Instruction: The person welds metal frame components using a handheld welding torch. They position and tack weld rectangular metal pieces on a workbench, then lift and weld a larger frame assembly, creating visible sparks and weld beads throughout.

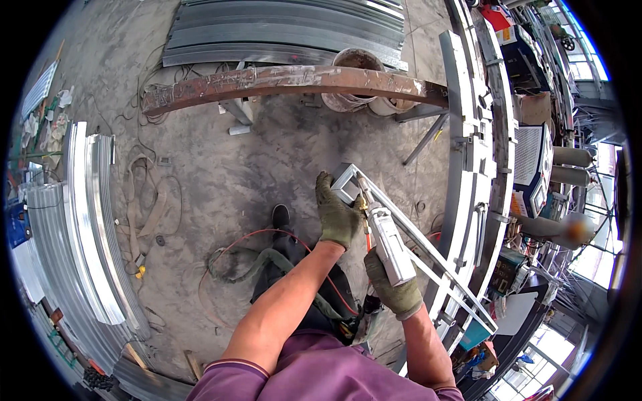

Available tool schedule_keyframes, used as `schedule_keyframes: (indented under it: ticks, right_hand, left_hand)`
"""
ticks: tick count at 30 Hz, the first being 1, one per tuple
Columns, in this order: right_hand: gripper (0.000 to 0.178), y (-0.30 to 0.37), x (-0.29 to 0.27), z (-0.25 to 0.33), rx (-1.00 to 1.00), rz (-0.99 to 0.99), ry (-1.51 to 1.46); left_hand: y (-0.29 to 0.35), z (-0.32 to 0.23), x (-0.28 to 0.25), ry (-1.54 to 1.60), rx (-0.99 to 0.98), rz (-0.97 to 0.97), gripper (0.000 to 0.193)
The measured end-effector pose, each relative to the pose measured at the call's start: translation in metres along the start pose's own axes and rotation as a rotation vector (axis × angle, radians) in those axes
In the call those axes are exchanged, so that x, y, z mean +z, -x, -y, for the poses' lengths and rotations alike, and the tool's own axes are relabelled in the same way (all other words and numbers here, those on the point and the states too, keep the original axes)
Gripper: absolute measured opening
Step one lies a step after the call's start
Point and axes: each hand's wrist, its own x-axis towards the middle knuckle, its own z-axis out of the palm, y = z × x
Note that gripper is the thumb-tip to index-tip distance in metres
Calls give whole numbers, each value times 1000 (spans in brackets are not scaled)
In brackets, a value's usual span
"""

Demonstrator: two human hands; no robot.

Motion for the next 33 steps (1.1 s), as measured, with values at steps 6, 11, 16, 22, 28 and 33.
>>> schedule_keyframes:
  ticks: [6, 11, 16, 22, 28, 33]
  right_hand:
    - [16, -7, 0, 1, -34, -2, 10]
    - [16, -10, 3, 4, 31, -14, -22]
    - [18, -11, 3, -2, 31, -8, -17]
    - [18, -17, 3, -2, -67, -42, -18]
    - [18, -18, 3, 3, 5, -36, -56]
    - [18, -18, 2, 3, -5, -30, -57]
  left_hand:
    - [-1, -1, 3, 16, -18, -13, 94]
    - [0, -6, 2, -11, 3, -24, 95]
    - [-1, -2, 2, -30, 19, -22, 96]
    - [-2, 6, 7, 108, -24, -7, 96]
    - [1, 0, 5, 70, 18, -11, 96]
    - [0, -4, 1, 33, 51, -29, 96]
